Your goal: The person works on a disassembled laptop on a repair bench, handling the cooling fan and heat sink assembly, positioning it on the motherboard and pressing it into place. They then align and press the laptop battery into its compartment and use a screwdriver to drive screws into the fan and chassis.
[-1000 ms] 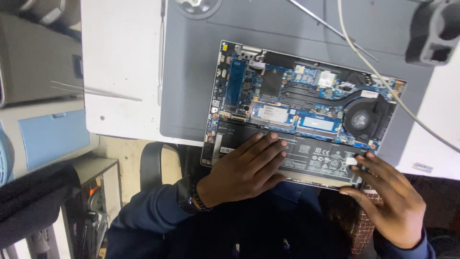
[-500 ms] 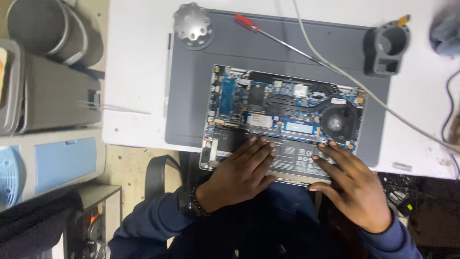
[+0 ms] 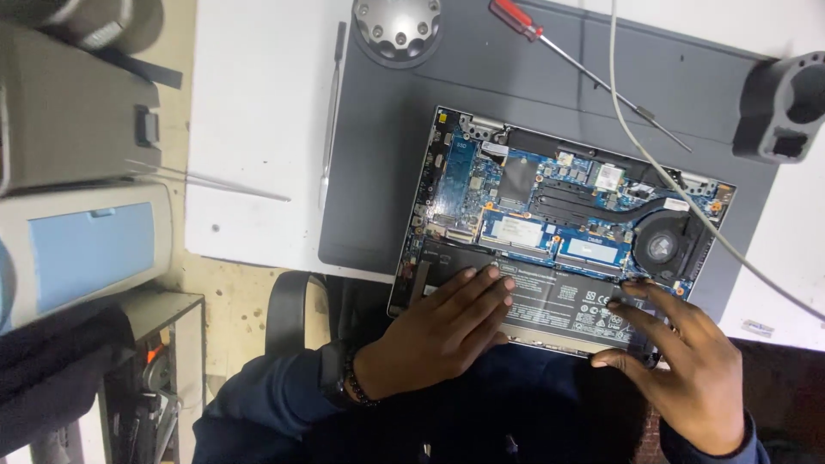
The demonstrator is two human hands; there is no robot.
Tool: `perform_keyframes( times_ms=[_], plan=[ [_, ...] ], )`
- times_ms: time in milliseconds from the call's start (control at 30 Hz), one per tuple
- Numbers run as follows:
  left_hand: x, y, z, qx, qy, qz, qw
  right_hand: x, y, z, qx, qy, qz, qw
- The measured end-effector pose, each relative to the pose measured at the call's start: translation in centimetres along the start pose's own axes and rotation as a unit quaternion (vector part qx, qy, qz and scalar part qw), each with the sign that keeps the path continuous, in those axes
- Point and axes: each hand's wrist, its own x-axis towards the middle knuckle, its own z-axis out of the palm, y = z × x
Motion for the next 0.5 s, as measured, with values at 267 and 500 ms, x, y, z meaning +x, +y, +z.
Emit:
perform_keyframes(
  times_ms=[267,500],
  plan=[
    [-0.7,-0.2,0.7,-0.017,-0.005,-0.004,1.000,-0.1,-0.5,-0.1,-0.017,-0.035,0.050,0.998],
    [-1.0,-0.2,1.3,-0.005,-0.022,0.006,1.000,-0.5,-0.4,0.2,-0.002,-0.027,0.065,0.998]
  ],
)
